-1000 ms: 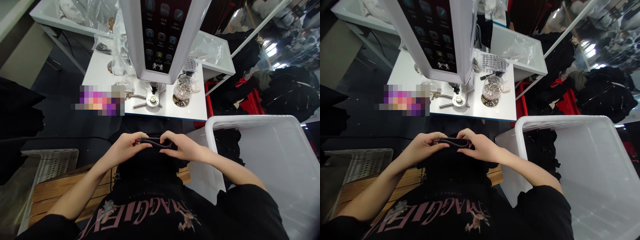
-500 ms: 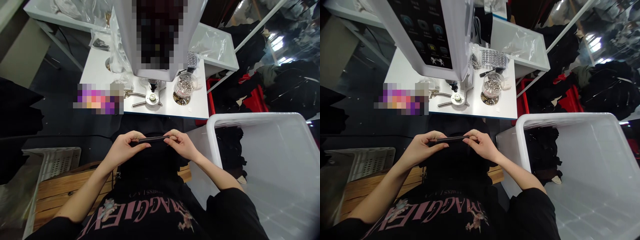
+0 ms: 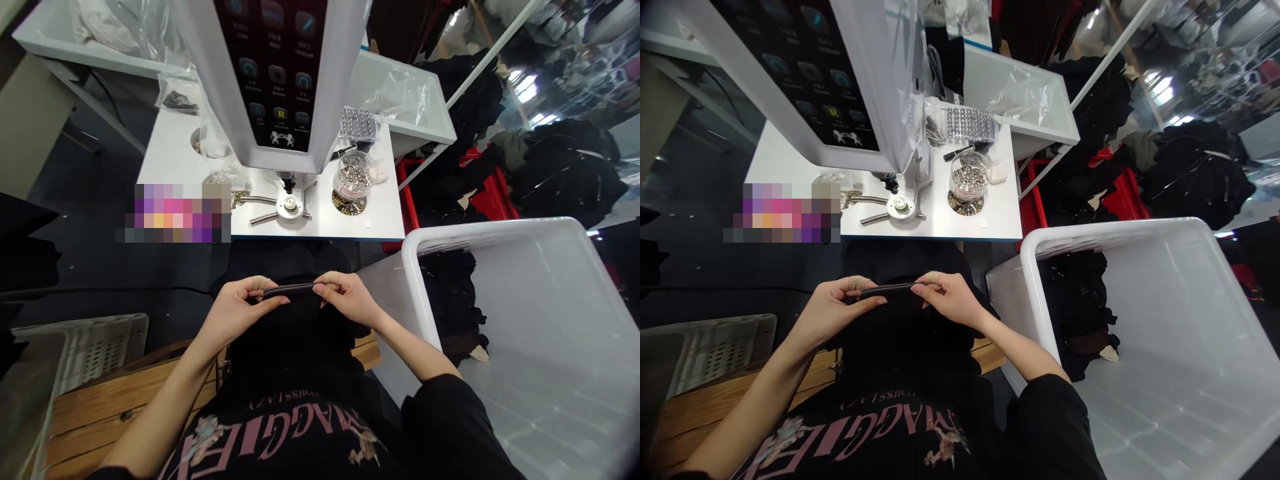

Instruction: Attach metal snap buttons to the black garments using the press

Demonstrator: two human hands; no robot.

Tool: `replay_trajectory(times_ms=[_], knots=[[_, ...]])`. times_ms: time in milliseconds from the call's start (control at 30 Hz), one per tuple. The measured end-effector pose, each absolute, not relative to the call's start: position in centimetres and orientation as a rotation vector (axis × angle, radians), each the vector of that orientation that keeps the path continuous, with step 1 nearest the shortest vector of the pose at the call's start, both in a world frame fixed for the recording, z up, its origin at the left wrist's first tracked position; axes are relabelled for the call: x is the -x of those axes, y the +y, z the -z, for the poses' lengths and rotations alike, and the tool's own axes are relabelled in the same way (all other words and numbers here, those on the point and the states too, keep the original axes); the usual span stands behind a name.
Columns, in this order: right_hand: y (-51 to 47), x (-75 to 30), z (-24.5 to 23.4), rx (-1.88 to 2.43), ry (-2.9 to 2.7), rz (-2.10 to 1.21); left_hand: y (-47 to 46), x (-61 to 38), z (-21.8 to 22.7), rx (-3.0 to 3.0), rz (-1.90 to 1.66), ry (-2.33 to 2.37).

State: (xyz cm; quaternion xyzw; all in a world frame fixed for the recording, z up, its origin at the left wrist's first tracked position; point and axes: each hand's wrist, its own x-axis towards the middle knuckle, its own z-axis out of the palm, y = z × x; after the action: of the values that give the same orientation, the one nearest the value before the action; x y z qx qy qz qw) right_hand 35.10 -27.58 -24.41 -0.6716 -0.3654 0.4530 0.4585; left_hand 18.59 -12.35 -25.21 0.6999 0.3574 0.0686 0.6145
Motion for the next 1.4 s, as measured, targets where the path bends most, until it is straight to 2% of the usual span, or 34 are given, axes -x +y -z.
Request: replay_trajectory(times_ms=[100, 167, 300, 433, 567, 700, 933, 1400], knots=[[-27.4, -36.7, 23.7, 1.615, -1.007, -1.112, -12.2, -18.5, 25.7, -1.452, -0.153, 0.857], [-27.3, -39.1, 24.2, 1.711, -1.049, -0.824, -11.9, -18.2, 26.4, -1.354, -0.184, 0.896], [-27.4, -45.5, 28.4, 2.082, -0.927, -0.008, -11.2, -17.5, 28.2, -1.192, -0.296, 0.951], [-27.0, -49.2, 32.7, 2.251, -0.836, 0.249, -10.9, -17.0, 29.3, -1.183, -0.339, 0.975], [-26.2, -48.6, 32.6, 2.208, -0.809, 0.204, -11.5, -17.1, 29.2, -1.117, -0.361, 0.967], [-25.5, -44.4, 29.3, 2.024, -0.734, -0.090, -12.1, -17.4, 29.1, -1.030, -0.348, 0.944], [-24.2, -35.5, 24.5, 1.681, -1.227, -0.395, -12.2, -17.4, 29.4, -0.788, -0.355, 0.901], [-23.1, -34.8, 24.8, 1.532, -1.505, -0.271, -11.9, -17.1, 30.0, -0.665, -0.373, 0.855]])
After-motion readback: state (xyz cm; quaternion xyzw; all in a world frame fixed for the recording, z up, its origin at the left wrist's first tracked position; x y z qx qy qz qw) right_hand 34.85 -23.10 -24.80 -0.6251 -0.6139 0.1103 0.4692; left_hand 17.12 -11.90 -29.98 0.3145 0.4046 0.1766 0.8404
